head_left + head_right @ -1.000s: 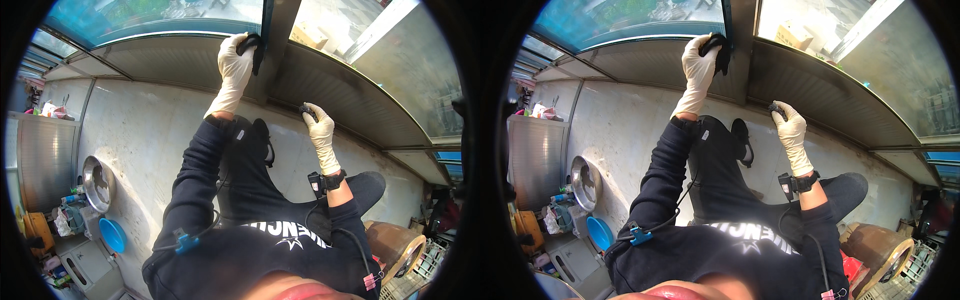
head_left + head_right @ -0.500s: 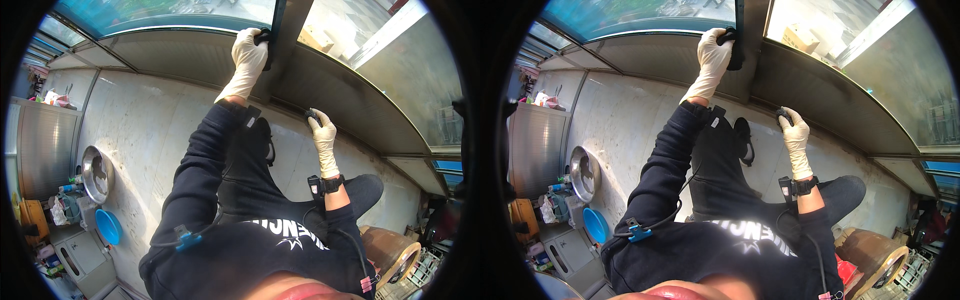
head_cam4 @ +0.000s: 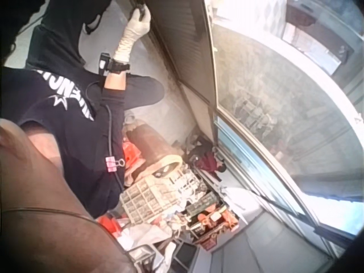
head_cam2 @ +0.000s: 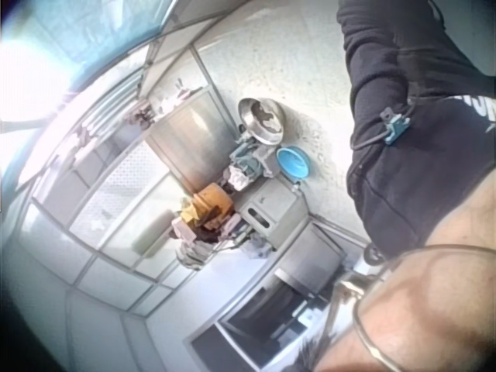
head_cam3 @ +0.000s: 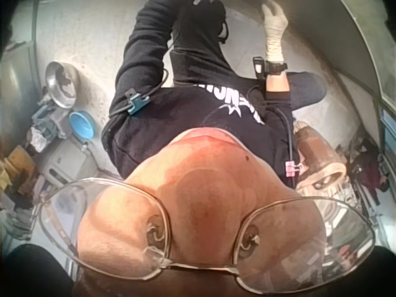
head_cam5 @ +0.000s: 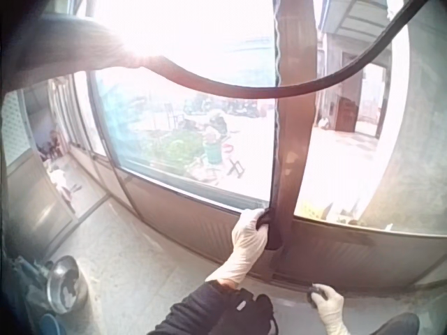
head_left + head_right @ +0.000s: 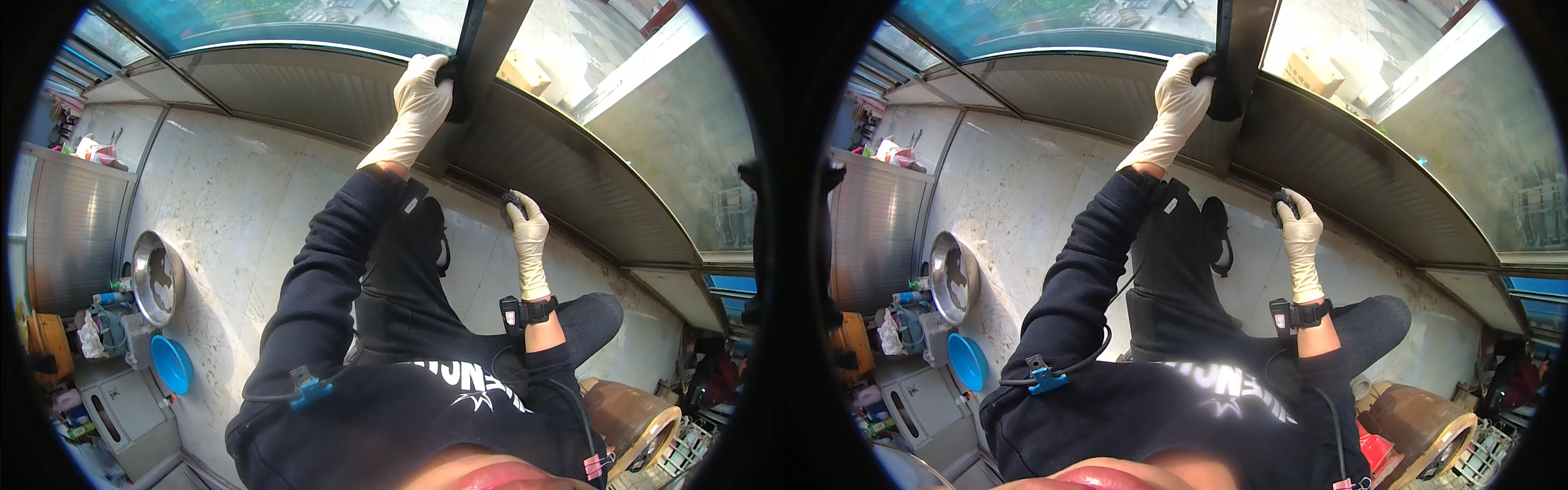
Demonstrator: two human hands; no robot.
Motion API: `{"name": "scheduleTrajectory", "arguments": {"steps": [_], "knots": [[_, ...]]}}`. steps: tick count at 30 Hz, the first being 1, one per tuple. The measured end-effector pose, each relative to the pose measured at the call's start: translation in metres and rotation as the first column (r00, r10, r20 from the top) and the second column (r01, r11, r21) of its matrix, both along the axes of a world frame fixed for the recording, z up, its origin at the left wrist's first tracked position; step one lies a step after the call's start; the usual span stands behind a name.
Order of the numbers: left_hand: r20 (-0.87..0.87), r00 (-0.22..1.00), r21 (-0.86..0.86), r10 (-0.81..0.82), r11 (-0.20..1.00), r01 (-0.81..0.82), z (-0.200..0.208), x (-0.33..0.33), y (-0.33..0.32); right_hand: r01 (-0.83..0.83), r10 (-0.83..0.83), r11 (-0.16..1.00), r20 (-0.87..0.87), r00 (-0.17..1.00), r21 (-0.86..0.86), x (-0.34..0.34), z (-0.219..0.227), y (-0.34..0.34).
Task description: The person sits on the floor and wipes the interior metal frame of a large window using a black cloth. They repeatedly rub the frame edges and corners, occasionally adjusting the cloth, while remaining seated throughout the clip.
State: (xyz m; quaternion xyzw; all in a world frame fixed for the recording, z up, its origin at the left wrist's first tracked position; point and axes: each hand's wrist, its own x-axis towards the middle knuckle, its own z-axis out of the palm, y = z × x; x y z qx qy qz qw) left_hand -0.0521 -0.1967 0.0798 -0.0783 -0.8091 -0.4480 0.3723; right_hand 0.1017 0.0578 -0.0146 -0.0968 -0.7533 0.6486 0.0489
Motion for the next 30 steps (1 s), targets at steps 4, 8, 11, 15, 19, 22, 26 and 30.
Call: {"name": "scheduleTrajectory", "arguments": {"steps": [4,8,11,15,19,22,26,30], "knots": [[0.435,0.900,-0.124,0.036,0.992,0.020,-0.023,0.030,-0.013,0.002,-0.004,0.999,-0.051,0.999,-0.050,0.004,-0.003,0.001],[-0.036,0.999,0.205,-0.010,0.979,0.017,-0.009,0.012,-0.008,0.014,-0.014,1.000,-0.073,0.997,0.002,0.005,-0.001,0.003],[-0.173,0.985,0.151,0.004,0.988,0.023,0.003,-0.007,0.002,0.023,-0.022,0.999,0.003,1.000,-0.024,0.006,-0.003,0.006],[0.272,0.962,0.016,0.022,1.000,-0.027,-0.012,0.014,-0.003,0.023,-0.024,0.997,-0.011,1.000,-0.072,0.007,-0.009,0.009],[0.223,0.975,0.232,-0.021,0.972,-0.032,0.004,0.022,-0.010,0.038,-0.038,0.998,0.002,0.999,-0.048,0.008,-0.014,0.013],[-0.121,0.992,0.406,-0.020,0.911,0.068,0.054,0.000,0.002,0.016,-0.019,0.999,-0.066,0.998,-0.048,0.010,-0.012,0.015],[-0.338,0.940,0.209,0.032,0.977,0.041,0.089,-0.020,0.018,0.047,-0.040,0.983,0.047,0.998,-0.177,0.015,-0.002,0.016],[0.080,0.997,0.034,0.020,0.999,-0.023,0.031,0.008,0.003,0.067,-0.062,0.988,0.038,0.997,-0.140,0.019,0.001,0.016]]}}
